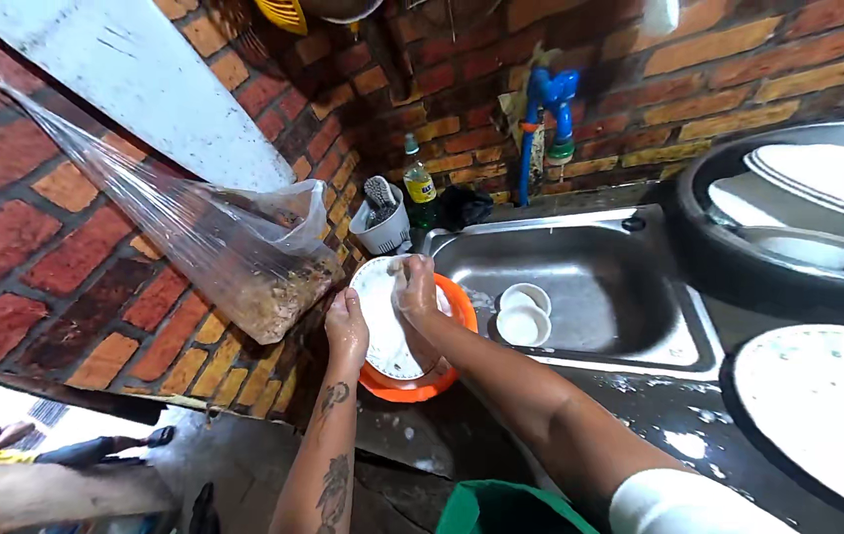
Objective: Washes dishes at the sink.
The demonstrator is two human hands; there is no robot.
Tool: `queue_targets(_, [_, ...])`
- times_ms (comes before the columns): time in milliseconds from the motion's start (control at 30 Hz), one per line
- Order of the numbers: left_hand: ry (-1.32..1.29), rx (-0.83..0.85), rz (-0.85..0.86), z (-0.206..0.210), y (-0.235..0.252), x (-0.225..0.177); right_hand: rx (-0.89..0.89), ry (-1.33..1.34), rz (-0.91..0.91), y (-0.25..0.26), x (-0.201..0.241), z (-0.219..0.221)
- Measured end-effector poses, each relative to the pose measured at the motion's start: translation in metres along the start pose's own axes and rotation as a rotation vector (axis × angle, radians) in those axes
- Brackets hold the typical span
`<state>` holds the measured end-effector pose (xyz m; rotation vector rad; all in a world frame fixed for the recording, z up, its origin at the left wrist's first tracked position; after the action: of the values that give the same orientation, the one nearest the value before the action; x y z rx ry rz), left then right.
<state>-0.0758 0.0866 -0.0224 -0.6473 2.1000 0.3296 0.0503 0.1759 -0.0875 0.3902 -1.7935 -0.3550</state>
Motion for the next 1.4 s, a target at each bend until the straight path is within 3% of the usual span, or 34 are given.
queue_targets(133, [0.025, -0.007, 0.008, 0.001, 0.004, 0.001, 0.072, 0.143, -0.129, -0.013, 0.036, 0.019])
queue_targets(300, [0.046, -0.053, 0.015, -0.008, -0.006, 0.005, -0.003, 0.076, -0.009, -0.001, 0.015, 0.017])
queue_targets(400, [0.026, -0.032, -0.026, -0.006, -0.011, 0.003, -0.069, 0.221, -0.213, -0.023, 0.039, 0.022])
queue_targets(500, [-0.049, -0.042, -0.041, -0.024, -0.027, 0.013, -0.116, 0.253, -0.192, -0.013, 0.029, 0.022])
queue_targets(567, [-0.048, -0.009, -0.038, -0.028, -0.034, 0.013, -0.121, 0.222, -0.186, -0.019, 0.056, 0.020])
queue_targets(633, [-0.051, 0.019, -0.028, -0.031, -0.034, 0.010, -0.113, 0.280, -0.354, -0.035, 0.089, 0.025])
queue_targets(700, [-0.096, 0.013, 0.001, -0.037, -0.042, 0.013, -0.106, 0.250, -0.464, -0.031, 0.078, 0.029])
queue_targets(800, [-0.105, 0.015, 0.004, -0.039, -0.059, 0.025, -0.047, 0.016, -0.314, 0.001, 0.049, 0.017])
queue_targets(867, [-0.001, 0.073, -0.054, -0.034, -0.064, 0.027, -0.038, -0.064, -0.239, 0.004, 0.061, 0.014])
queue_targets(1000, [0.159, 0.149, -0.073, -0.038, -0.053, 0.008, 0.100, -0.049, -0.559, -0.023, 0.136, 0.025])
queue_targets(1067, [0.123, 0.097, -0.067, -0.050, -0.056, 0.001, 0.086, 0.014, -0.717, -0.022, 0.141, 0.031])
queue_targets(1100, [0.097, 0.028, -0.017, -0.053, -0.059, 0.000, 0.064, 0.030, -0.694, -0.014, 0.133, 0.029])
queue_targets(1167, [0.059, -0.112, 0.055, -0.054, -0.068, 0.004, 0.009, 0.016, -0.454, 0.005, 0.103, 0.018])
queue_targets(1233, [0.071, -0.078, -0.006, -0.041, -0.066, 0.018, 0.124, -0.080, -0.191, 0.002, 0.074, 0.019])
queue_targets(1267, [0.101, -0.025, -0.050, -0.035, -0.060, 0.021, 0.170, -0.102, -0.176, -0.003, 0.074, 0.026])
queue_targets(1333, [0.143, 0.002, -0.081, -0.032, -0.044, 0.021, 0.217, -0.105, -0.343, -0.010, 0.104, 0.042])
queue_targets(1400, [0.082, -0.048, -0.081, -0.033, -0.034, 0.022, 0.138, -0.103, -0.580, -0.009, 0.121, 0.048])
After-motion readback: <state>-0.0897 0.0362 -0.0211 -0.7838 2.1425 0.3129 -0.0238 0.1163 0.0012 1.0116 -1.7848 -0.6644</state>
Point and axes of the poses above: each hand's wrist, its own y-axis towards the middle knuckle, its own z-axis out of the palm, x = y × z, the point moved 8 cm from there along y, towards the middle knuckle, and after that the axes turned 15 degrees about -z, right-handed, at the moved point
